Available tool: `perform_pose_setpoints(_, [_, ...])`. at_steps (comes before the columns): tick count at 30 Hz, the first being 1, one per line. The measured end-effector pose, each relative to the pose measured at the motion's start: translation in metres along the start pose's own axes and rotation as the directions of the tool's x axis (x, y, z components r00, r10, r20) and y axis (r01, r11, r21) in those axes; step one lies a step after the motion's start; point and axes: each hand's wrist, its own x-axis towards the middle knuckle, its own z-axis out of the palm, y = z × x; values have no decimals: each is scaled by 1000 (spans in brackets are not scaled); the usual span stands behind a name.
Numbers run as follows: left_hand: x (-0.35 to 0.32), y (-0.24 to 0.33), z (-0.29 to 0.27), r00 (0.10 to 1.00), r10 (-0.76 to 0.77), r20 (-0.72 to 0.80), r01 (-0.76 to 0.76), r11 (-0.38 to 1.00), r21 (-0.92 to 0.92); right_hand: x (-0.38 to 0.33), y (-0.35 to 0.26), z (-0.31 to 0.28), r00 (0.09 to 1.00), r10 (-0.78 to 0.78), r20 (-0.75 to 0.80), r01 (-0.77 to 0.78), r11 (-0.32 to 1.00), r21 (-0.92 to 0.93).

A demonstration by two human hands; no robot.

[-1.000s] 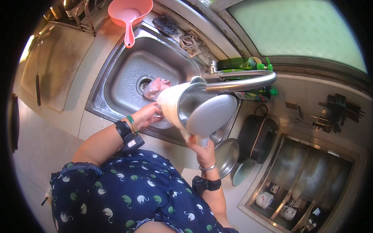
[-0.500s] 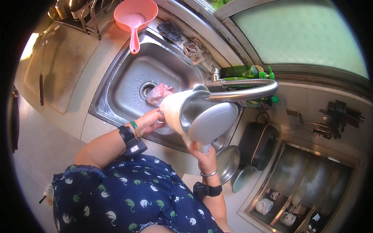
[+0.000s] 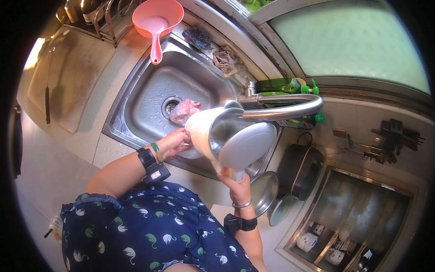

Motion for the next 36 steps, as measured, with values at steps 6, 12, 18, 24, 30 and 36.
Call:
perform_pose_setpoints(6, [-4, 2, 1, 1000, 4, 18, -4, 1000, 6, 0, 2, -2, 1000, -12, 4, 12, 1000, -8])
perform_pose_setpoints(12, [1, 0, -2, 1000, -6, 18, 5, 1000, 7, -1, 1, 0, 1000, -5, -3, 5, 1000, 4])
perform_pose_setpoints(18, [-3, 2, 1, 1000, -7, 29, 7, 1000, 20, -1, 1, 0, 1000, 0, -11, 0, 1000, 7])
perform_pose_setpoints(24, [-5, 3, 2, 1000, -10, 16, 10, 1000, 3, -1, 0, 0, 1000, 2, -6, -2, 1000, -7])
perform_pose_setpoints(30, [-6, 4, 2, 999, -2, 35, 2, 1000, 3, -1, 3, -2, 1000, 4, -11, -4, 1000, 1])
perform_pose_setpoints(36, [-4, 2, 1, 1000, 1, 28, -1, 1000, 4, -1, 2, -1, 1000, 10, -17, -10, 1000, 10])
